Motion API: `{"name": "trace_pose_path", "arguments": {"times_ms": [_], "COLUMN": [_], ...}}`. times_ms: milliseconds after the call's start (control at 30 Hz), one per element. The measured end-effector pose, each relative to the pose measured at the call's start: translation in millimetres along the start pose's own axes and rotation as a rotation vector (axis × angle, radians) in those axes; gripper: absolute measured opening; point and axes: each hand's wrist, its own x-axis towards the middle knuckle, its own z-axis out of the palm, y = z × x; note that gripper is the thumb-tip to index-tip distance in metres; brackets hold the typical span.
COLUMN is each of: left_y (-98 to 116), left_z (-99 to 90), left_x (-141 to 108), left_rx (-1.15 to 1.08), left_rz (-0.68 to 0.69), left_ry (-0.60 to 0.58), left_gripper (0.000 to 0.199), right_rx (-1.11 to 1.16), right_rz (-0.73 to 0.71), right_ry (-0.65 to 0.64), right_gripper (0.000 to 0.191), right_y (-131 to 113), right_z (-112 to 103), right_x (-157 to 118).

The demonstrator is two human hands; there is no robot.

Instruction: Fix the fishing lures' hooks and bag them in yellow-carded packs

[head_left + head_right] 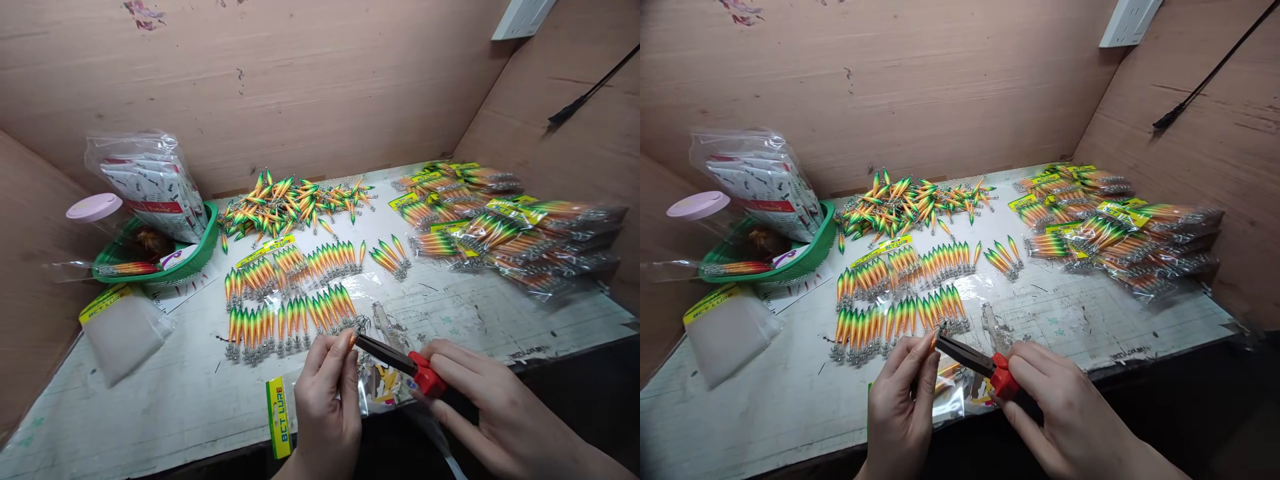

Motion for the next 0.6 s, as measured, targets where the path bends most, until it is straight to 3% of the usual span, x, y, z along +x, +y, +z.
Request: {"name": "trace_pose_path", "arguments": {"times_ms": [600], "left_y": [-8.9], "left_z": [2.4], "left_x": [-14.2], "left_rx": [0.105], "left_rz": [0.140], "left_ry": [0.010], "left_gripper": [0.056], "right_rx": [-0.040], "right_rz": [-0.051], "right_ry": [-0.001], "right_gripper": [0.009], "right_y": [2.8], "right_z": [1.6], "right_x": [-4.0]}}
